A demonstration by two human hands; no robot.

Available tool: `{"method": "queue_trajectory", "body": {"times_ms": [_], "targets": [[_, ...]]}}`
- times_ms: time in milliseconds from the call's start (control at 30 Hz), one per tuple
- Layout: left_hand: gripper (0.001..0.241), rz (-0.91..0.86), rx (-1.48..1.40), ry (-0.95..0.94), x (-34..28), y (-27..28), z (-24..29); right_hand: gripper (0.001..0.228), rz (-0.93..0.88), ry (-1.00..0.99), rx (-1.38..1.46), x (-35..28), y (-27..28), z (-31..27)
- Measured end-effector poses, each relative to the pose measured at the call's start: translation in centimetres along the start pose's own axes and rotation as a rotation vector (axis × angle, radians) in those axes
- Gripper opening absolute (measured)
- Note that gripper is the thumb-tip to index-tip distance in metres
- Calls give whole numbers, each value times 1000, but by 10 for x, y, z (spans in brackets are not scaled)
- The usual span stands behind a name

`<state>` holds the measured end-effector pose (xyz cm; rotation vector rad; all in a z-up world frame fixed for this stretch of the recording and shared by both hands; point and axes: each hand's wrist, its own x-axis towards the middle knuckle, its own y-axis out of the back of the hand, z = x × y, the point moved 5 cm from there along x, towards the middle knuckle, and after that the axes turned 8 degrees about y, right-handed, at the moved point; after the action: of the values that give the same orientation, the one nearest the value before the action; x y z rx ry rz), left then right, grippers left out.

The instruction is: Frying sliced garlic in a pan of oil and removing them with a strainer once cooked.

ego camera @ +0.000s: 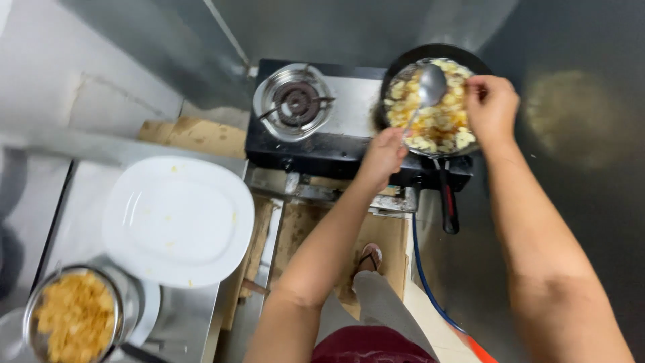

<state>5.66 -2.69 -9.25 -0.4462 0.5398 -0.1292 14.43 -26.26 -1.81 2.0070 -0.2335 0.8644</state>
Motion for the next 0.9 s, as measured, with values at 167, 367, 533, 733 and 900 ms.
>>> {"method": "queue_trajectory", "body": {"times_ms": [167, 367, 533, 733, 900], "targets": [[24, 222, 333, -376, 16, 25, -29, 40, -161, 34, 205, -9, -4, 7], [36, 435, 526, -322, -180, 88, 79, 34, -298, -142, 557, -42, -37, -34], [25, 568, 447, -201, -317, 167, 88, 36, -482, -173, 671, -76, -74, -182], [22, 905, 207, -132, -392, 230, 5, 36, -699, 137, 717, -89, -130, -369], [25, 1058, 337, -240, -463, 234, 13, 34, -743, 473, 575, -82, -160, -445]]}}
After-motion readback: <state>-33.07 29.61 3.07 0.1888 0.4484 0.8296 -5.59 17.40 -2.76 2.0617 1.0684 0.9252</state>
